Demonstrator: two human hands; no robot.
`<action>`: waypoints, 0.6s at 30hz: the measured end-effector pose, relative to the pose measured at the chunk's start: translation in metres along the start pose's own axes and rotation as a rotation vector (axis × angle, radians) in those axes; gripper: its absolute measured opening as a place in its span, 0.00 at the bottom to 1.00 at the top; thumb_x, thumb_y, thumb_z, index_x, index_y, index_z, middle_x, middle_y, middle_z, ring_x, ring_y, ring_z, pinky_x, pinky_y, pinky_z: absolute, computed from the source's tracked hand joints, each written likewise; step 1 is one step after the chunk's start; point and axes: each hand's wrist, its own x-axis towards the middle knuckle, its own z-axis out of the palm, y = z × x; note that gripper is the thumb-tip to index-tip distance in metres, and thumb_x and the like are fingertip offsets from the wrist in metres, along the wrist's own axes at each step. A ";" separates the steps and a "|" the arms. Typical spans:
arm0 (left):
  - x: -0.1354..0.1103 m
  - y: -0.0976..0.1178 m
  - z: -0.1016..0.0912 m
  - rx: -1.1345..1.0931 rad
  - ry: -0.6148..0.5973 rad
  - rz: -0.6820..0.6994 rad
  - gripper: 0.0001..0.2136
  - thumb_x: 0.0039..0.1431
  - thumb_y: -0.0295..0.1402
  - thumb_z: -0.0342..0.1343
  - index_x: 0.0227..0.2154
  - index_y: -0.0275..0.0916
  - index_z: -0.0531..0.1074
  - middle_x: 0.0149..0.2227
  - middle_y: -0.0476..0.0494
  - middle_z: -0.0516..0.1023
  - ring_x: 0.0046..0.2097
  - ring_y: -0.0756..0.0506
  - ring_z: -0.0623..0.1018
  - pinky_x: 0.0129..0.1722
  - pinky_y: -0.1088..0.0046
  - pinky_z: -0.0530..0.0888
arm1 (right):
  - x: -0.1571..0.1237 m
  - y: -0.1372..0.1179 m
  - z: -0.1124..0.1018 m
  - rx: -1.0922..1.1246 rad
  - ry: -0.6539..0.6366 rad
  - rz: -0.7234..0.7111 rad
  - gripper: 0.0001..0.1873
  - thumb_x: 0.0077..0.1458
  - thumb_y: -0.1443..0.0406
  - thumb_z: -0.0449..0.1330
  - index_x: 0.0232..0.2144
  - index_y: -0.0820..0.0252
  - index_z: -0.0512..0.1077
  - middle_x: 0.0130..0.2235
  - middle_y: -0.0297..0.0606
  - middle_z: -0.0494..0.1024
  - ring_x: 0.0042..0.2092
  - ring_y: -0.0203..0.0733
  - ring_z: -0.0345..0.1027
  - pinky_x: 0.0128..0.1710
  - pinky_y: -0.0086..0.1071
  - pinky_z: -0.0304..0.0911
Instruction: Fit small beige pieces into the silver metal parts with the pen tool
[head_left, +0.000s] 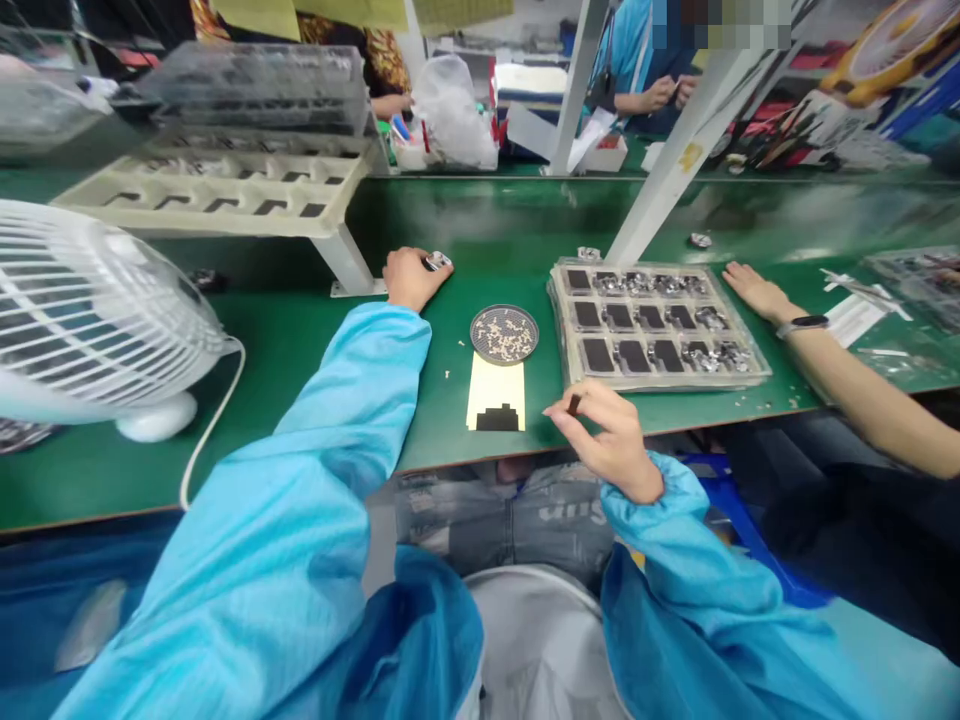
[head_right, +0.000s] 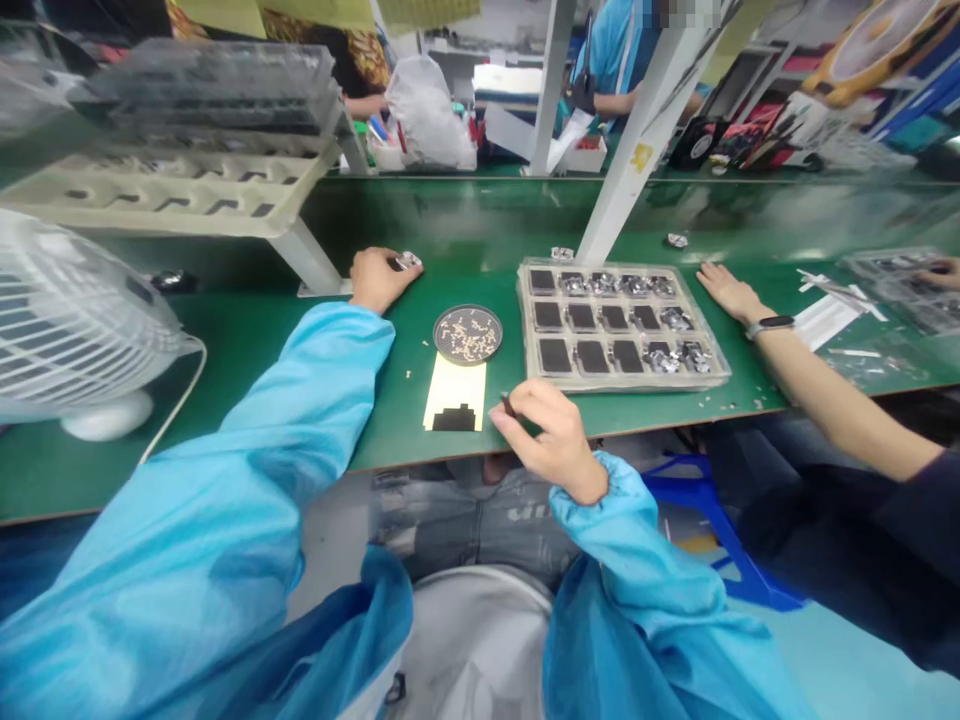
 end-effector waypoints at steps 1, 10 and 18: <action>0.000 -0.006 0.005 -0.065 0.116 -0.036 0.16 0.68 0.40 0.56 0.37 0.28 0.76 0.46 0.37 0.83 0.55 0.43 0.79 0.57 0.68 0.72 | 0.005 -0.001 0.007 0.025 -0.006 0.046 0.15 0.68 0.58 0.62 0.30 0.57 0.79 0.28 0.38 0.77 0.31 0.41 0.73 0.34 0.36 0.69; -0.101 0.012 0.019 -1.010 -0.067 -0.116 0.30 0.46 0.35 0.76 0.50 0.40 0.68 0.39 0.43 0.84 0.35 0.45 0.84 0.38 0.69 0.82 | 0.024 0.032 0.064 0.482 0.030 0.466 0.22 0.61 0.46 0.66 0.41 0.57 0.73 0.31 0.33 0.79 0.31 0.36 0.75 0.29 0.28 0.72; -0.137 0.038 0.005 -1.040 -0.548 -0.086 0.28 0.46 0.32 0.76 0.50 0.38 0.71 0.44 0.42 0.83 0.44 0.43 0.85 0.43 0.70 0.81 | 0.020 0.037 0.066 0.429 0.053 0.455 0.17 0.64 0.50 0.66 0.41 0.56 0.72 0.32 0.32 0.79 0.31 0.35 0.77 0.31 0.27 0.73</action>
